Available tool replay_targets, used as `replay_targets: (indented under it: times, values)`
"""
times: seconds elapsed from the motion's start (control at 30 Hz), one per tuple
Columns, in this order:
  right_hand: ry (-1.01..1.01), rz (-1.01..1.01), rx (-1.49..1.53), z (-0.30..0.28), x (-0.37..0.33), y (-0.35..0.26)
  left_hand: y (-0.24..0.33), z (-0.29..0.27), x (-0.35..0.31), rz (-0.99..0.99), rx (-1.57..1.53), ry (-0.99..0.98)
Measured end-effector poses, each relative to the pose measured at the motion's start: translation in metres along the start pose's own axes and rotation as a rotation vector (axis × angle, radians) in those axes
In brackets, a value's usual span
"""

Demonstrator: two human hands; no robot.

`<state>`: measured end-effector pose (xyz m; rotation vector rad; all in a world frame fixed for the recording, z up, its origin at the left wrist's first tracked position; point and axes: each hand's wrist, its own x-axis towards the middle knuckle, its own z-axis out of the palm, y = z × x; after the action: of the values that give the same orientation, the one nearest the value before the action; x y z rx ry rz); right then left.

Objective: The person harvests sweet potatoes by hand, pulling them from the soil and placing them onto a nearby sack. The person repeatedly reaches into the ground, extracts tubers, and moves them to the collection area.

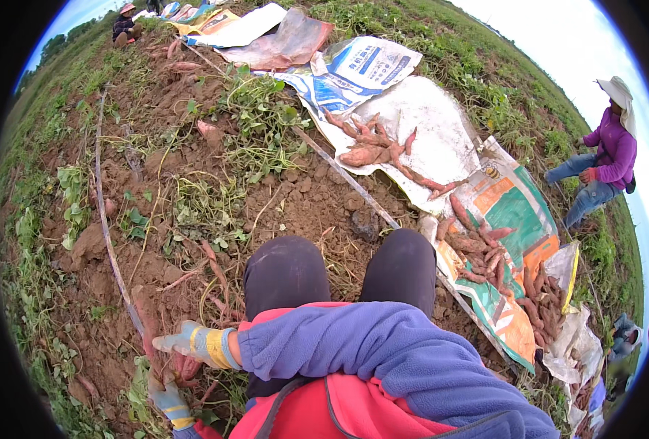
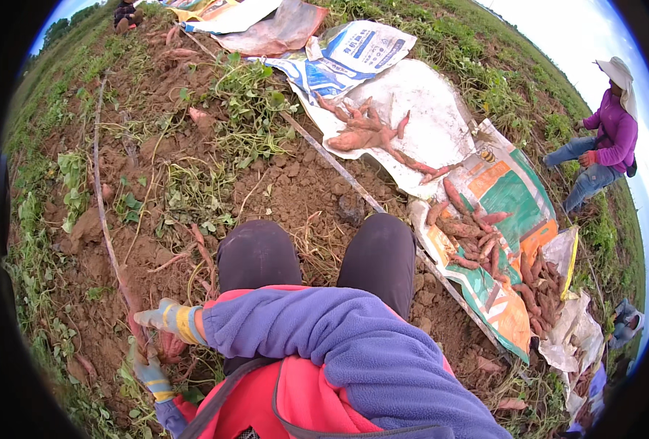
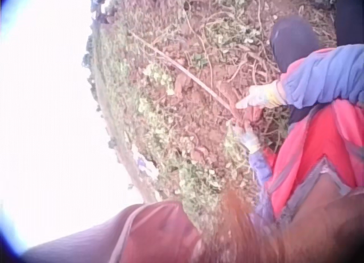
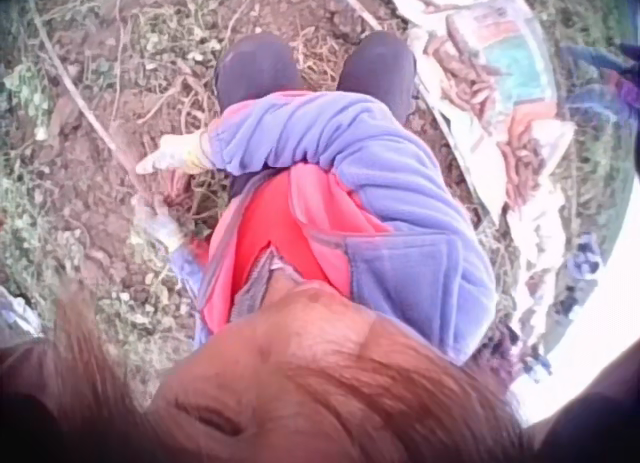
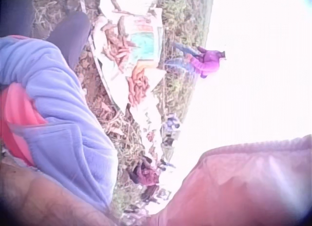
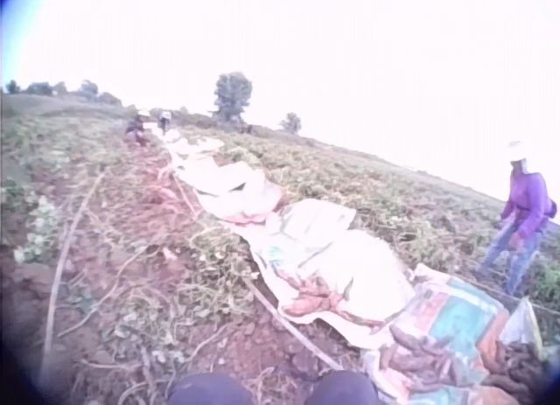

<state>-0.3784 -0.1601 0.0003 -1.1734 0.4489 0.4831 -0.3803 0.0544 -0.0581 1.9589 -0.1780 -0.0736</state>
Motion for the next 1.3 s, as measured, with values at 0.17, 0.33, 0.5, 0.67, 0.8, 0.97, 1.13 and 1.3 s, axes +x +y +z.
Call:
replay_targets:
  times: [0.17, 0.33, 0.5, 0.67, 0.8, 0.97, 1.13, 1.3]
  values:
    - [0.078, -0.176, 0.285, 0.03, 0.032, 0.029, -0.024, -0.006, -0.023, 0.191, 0.069, -0.07]
    - [0.035, -0.497, 0.055, 0.014, 0.022, 0.045, -0.004, 0.009, -0.009, 0.189, 0.418, -0.199]
    - [0.25, -0.573, -0.568, 0.012, 0.01, 0.028, 0.004, 0.03, -0.002, -0.022, 0.987, -0.35]
    - [0.225, -0.638, -0.461, -0.016, -0.014, -0.027, -0.065, 0.012, -0.001, -0.368, 1.073, -0.488]
    - [-0.042, -0.805, 0.532, -0.155, -0.035, -0.113, -0.061, -0.021, 0.002, -0.547, 0.469, -0.189]
    - [-0.323, -0.711, 0.726, -0.166, -0.053, -0.129, -0.062, -0.007, 0.019, -0.308, 1.156, -0.596]
    - [-0.124, -0.462, 0.545, -0.053, -0.032, -0.053, -0.149, 0.044, -0.003, -0.197, 1.618, -0.139]
    - [-0.137, -0.23, 0.288, -0.025, -0.026, -0.026, -0.168, 0.038, 0.002, -0.21, 1.609, -0.12]
